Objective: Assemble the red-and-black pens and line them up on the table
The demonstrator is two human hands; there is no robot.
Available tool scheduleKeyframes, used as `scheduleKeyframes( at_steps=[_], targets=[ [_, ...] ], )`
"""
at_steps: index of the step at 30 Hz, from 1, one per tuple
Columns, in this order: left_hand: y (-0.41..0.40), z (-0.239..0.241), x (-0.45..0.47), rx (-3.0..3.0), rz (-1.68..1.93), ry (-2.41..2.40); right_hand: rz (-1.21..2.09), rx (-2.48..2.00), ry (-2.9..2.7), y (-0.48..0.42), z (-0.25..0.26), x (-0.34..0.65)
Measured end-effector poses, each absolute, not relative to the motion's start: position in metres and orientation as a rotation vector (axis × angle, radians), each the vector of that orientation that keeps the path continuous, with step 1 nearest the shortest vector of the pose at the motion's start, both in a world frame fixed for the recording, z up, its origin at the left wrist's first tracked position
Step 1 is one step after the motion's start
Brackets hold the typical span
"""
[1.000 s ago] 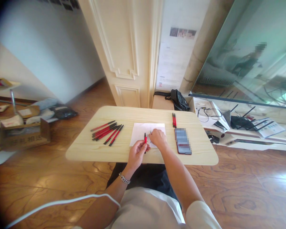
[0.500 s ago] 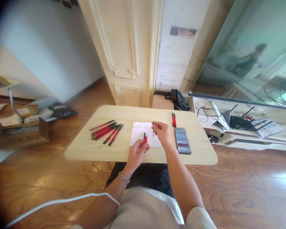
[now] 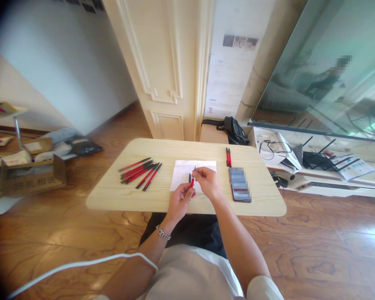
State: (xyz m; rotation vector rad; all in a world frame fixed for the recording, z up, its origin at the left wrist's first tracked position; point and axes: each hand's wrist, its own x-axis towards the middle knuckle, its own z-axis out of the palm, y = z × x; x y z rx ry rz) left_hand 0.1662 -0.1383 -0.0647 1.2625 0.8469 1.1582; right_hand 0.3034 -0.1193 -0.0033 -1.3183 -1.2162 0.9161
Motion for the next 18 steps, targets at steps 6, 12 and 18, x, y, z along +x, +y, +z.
scheduleKeyframes(
  at_steps=[6, 12, 18],
  targets=[
    [-0.139, -0.063, 0.166, 1.272, 1.151, 0.834, 0.891, -1.364, -1.237, -0.126, -0.011, 0.308],
    [-0.138, -0.065, 0.165, 1.275, 1.126, 0.832, 0.764, -1.448, -1.260, -0.123, -0.017, 0.306],
    [-0.139, -0.065, 0.164, 1.286, 1.141, 0.828, 0.933, -1.366, -1.396, -0.120, -0.018, 0.317]
  ],
)
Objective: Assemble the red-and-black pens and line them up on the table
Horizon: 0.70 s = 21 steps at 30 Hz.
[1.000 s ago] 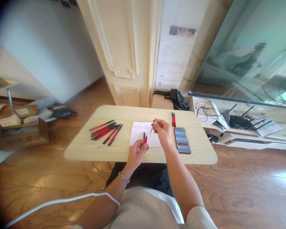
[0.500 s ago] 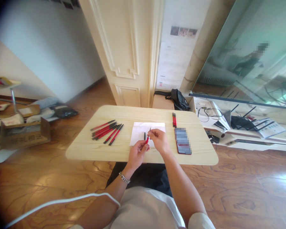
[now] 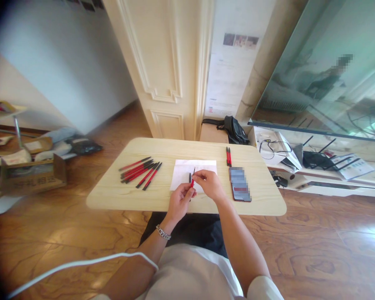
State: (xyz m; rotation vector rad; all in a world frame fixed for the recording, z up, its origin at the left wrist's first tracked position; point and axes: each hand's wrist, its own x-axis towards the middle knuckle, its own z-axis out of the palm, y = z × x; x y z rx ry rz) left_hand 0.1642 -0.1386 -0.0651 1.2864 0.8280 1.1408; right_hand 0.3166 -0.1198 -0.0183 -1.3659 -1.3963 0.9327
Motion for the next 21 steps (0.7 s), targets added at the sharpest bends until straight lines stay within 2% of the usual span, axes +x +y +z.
scheduleKeyframes(
  at_steps=[2, 8, 13, 17, 21],
  targets=[
    [-0.138, -0.065, 0.164, 1.287, 1.137, 0.832, 0.998, -1.383, -1.401, -0.113, -0.023, 0.322],
    [-0.138, -0.063, 0.163, 1.295, 1.151, 0.835, 0.608, -1.958, -1.629, -0.085, -0.038, 0.317],
    [-0.139, -0.059, 0.163, 1.289, 1.166, 0.839, 0.519, -2.223, -1.798, -0.079, -0.030, 0.300],
    [-0.138, -0.060, 0.163, 1.284, 1.173, 0.839, 0.505, -2.275, -1.824, -0.081, -0.033, 0.301],
    [-0.138, -0.062, 0.163, 1.301, 1.178, 0.851, 0.577, -1.967, -1.629, -0.083, -0.035, 0.317]
  ],
)
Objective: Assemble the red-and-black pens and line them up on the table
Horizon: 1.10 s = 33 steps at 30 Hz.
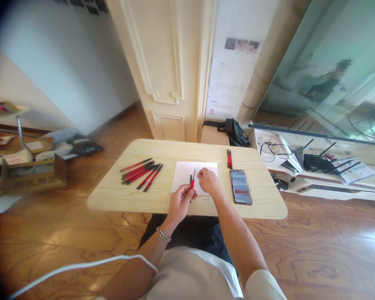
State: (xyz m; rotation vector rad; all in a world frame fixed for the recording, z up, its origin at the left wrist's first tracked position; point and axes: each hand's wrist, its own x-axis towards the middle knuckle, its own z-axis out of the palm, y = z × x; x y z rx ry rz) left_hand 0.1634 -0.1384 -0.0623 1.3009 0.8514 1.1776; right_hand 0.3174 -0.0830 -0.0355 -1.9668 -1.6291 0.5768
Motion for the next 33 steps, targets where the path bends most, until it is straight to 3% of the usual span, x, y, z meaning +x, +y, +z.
scheduleKeyframes(
  at_steps=[8, 28, 33],
  targets=[
    [-0.138, -0.065, 0.167, 1.290, 1.145, 0.837, 0.919, -1.231, -1.078, -0.098, 0.014, 0.324],
    [-0.138, -0.065, 0.167, 1.291, 1.145, 0.869, 0.709, -1.352, -1.348, -0.106, 0.013, 0.313],
    [-0.138, -0.063, 0.166, 1.290, 1.138, 0.844, 0.805, -1.327, -1.342, -0.113, 0.005, 0.313]
  ],
)
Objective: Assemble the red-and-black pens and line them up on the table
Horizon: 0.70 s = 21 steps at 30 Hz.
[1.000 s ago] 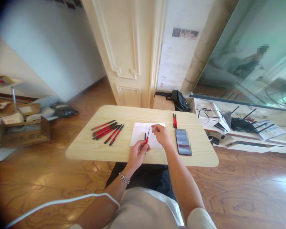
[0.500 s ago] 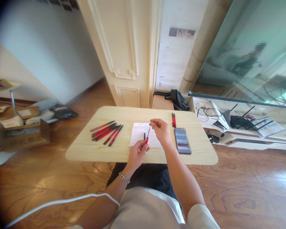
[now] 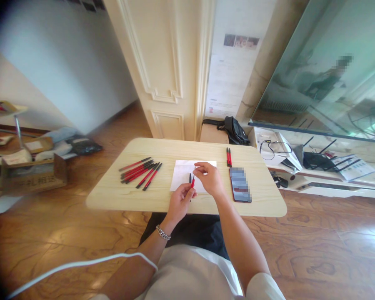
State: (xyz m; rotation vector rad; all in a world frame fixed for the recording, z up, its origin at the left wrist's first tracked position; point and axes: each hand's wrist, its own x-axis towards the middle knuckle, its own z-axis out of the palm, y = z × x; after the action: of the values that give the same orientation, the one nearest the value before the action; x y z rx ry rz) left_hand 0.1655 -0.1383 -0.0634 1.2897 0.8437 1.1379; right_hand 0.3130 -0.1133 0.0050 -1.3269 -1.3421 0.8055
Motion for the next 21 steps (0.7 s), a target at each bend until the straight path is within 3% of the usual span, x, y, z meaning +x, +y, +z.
scheduleKeyframes(
  at_steps=[4, 13, 17, 21],
  targets=[
    [-0.139, -0.062, 0.164, 1.290, 1.136, 0.833, 0.951, -1.313, -1.281, -0.104, -0.009, 0.318],
    [-0.141, -0.057, 0.163, 1.279, 1.170, 0.857, 0.642, -2.077, -1.784, -0.075, -0.034, 0.296],
    [-0.141, -0.057, 0.163, 1.294, 1.179, 0.860, 0.689, -2.049, -1.722, -0.070, -0.036, 0.301],
    [-0.142, -0.059, 0.164, 1.302, 1.161, 0.854, 0.900, -1.688, -1.319, -0.071, -0.028, 0.319]
  ],
)
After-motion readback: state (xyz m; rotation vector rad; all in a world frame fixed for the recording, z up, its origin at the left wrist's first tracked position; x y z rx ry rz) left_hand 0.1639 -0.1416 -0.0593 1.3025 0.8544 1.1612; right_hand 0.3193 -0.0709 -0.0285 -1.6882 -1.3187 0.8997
